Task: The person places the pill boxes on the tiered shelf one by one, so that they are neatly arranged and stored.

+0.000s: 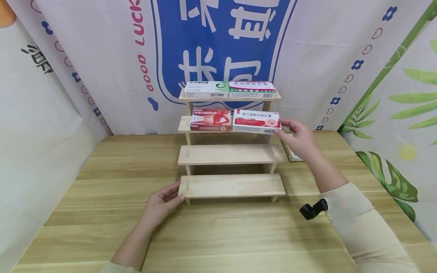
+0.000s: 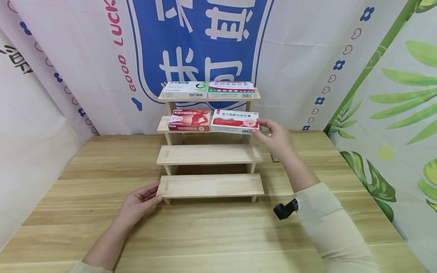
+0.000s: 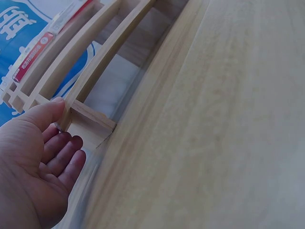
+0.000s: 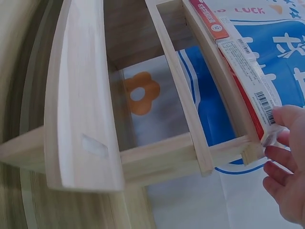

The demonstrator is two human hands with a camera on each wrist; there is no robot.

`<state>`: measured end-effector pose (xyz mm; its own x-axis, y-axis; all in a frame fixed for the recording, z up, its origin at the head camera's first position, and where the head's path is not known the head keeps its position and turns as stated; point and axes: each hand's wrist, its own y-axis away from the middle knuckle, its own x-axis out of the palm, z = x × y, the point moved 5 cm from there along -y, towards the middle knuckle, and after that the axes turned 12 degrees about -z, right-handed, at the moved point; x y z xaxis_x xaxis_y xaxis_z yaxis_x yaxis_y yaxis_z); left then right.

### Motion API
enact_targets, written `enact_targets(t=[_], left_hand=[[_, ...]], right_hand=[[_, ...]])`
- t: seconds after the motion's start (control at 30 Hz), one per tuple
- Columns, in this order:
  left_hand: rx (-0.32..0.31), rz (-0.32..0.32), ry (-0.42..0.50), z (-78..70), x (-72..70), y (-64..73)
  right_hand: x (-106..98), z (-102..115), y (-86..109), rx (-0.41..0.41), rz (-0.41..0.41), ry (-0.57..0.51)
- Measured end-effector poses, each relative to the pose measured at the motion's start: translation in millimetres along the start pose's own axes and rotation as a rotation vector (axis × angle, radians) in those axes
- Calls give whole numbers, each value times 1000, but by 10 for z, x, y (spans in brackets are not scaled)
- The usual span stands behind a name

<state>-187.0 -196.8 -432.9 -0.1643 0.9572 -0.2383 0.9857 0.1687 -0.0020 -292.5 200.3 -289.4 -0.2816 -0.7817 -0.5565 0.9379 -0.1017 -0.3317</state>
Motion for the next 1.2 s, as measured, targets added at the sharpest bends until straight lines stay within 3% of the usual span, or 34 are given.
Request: enact_targets(t=[0.57,0.87,1.03,1.2], left_hand=[[7,0,-7,-3,10,-1],[-2,2,-16,11,12,6],[-3,-2,-21,8,4,5],[-1,-4,-22,9,2,-2]], right_hand=[[162,-24,-73,42,6,-37],[132,-35,-64,44,-20,-78],[22,-150,-52,28,-78,-98],[-56,-386,-39,65,-87,-62]])
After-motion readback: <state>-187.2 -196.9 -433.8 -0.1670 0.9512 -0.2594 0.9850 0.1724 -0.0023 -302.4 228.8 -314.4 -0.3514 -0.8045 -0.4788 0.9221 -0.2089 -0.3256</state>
